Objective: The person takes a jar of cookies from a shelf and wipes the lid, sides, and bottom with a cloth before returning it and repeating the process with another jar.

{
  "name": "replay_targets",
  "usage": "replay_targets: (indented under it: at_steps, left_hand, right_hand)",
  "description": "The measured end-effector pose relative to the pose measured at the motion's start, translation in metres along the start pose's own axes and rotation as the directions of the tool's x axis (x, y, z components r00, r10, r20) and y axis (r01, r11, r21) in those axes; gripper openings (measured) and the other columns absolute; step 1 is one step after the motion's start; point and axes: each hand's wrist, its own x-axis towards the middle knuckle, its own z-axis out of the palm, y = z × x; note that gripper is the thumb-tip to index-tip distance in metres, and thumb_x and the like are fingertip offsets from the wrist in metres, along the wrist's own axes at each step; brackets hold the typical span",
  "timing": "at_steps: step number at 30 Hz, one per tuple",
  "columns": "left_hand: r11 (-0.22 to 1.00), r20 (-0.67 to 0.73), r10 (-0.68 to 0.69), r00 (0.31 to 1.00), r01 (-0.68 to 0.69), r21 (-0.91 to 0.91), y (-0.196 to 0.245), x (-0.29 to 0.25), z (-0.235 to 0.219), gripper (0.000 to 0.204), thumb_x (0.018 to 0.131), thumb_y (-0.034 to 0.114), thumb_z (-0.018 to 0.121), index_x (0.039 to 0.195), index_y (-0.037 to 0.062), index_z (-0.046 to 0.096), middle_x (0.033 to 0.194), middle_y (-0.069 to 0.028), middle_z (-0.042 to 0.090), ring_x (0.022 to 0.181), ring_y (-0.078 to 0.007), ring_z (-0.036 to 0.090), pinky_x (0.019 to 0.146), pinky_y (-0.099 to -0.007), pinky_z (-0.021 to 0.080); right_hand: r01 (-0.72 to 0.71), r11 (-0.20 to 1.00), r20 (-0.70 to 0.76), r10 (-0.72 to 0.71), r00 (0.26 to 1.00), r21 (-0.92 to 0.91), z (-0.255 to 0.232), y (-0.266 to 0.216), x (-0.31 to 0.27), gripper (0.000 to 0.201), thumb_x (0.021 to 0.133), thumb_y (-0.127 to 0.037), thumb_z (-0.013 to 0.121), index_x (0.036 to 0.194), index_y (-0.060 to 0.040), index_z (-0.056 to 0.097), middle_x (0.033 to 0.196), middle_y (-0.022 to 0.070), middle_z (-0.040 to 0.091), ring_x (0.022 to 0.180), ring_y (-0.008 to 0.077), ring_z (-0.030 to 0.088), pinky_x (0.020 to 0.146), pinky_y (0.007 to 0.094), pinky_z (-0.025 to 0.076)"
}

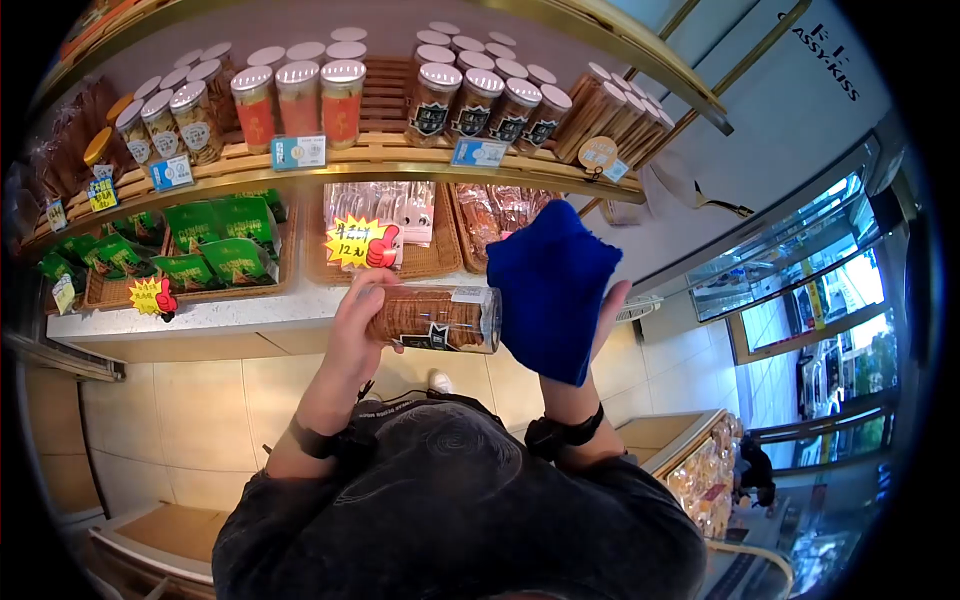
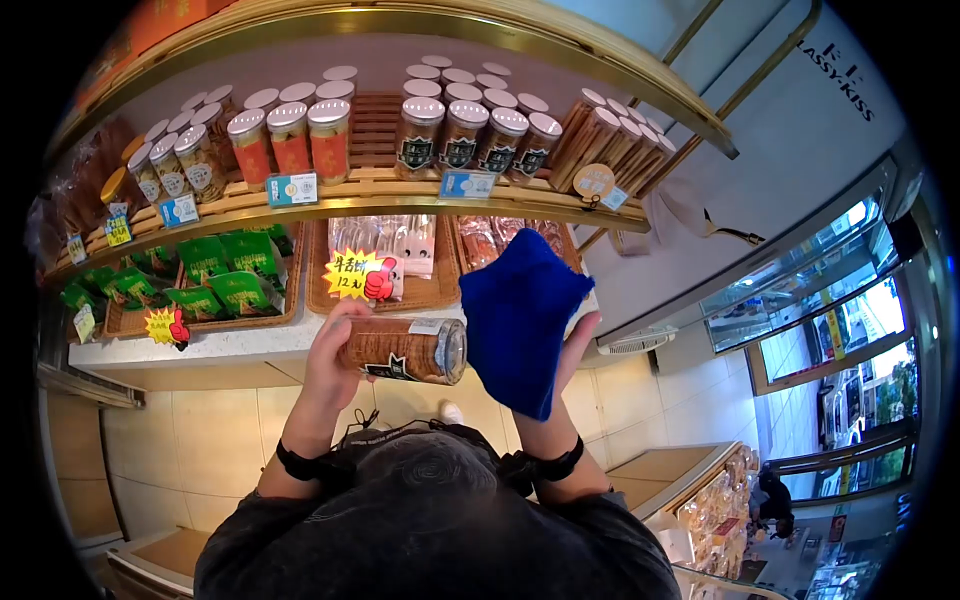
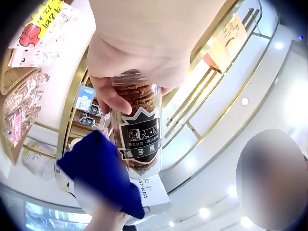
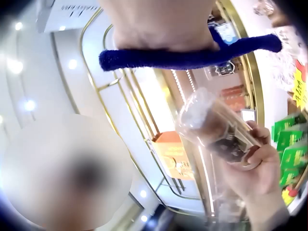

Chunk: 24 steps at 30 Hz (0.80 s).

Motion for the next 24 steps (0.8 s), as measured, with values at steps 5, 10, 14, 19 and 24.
replay_targets:
  at_steps: [5,10,14,19,24]
  left_hand:
    - [0.969,0.059,-0.198,0.978,0.204,-0.136,0.009,-0.002,0.009,0.028,0.09,0.027,0.043,0.112,0.0099,0.048,0.101,-0.0055,0.057,0.079,-0.0132,0.059,0.047,-0.0275,0.047]
    - [0.983,-0.023,-0.18,0.983,0.179,-0.051,0.014,-0.012,0.018,0.024,0.09,0.021,0.044,0.11,0.009,0.049,0.101,-0.0049,0.055,0.082,-0.0113,0.057,0.047,-0.0253,0.047]
    - [0.584,0.09,0.548,0.832,-0.457,0.67,0.019,-0.01,0.031,0.032,0.083,0.015,0.056,0.109,-0.0012,0.047,0.102,-0.0144,0.053,0.092,-0.0236,0.054,0.075,-0.0333,0.047]
    - [0.171,0.47,0.692,0.548,-0.757,0.631,0.024,0.004,0.04,0.044,0.078,0.024,0.063,0.107,-0.0048,0.047,0.104,-0.0214,0.052,0.094,-0.0306,0.052,0.086,-0.0364,0.041]
    - [0.315,0.388,0.688,0.613,-0.734,0.602,0.003,0.02,0.058,0.039,0.081,0.022,0.058,0.109,-0.0035,0.047,0.104,-0.0183,0.053,0.097,-0.0275,0.052,0.089,-0.0358,0.04]
  right_hand:
    - [0.817,-0.23,0.798,0.193,0.571,-0.529,0.025,0.014,0.002,0.079,0.074,-0.069,0.051,0.125,-0.0083,0.051,0.131,0.0199,0.045,0.12,0.0384,0.043,0.098,0.047,0.035]
    - [0.814,-0.089,0.814,0.045,0.579,-0.574,0.013,0.026,0.02,0.048,0.072,-0.033,0.072,0.109,-0.0088,0.054,0.117,0.0168,0.05,0.106,0.0352,0.051,0.087,0.0432,0.041]
    - [0.422,0.511,0.39,-0.175,0.904,-0.749,-0.004,0.042,0.016,0.042,0.089,-0.026,0.053,0.121,-0.0022,0.042,0.119,0.0134,0.049,0.111,0.0238,0.047,0.094,0.0357,0.038]
    - [0.012,0.854,0.037,0.009,0.999,-0.52,-0.021,0.033,0.009,0.069,0.087,-0.04,0.054,0.137,-0.0005,0.028,0.13,0.0142,0.045,0.119,0.0233,0.046,0.102,0.038,0.035]
    - [0.644,0.412,0.599,-0.252,0.76,-0.645,-0.024,0.005,0.023,0.103,0.074,-0.079,0.04,0.144,-0.0082,0.016,0.128,0.0197,0.045,0.12,0.0354,0.043,0.1,0.0489,0.033]
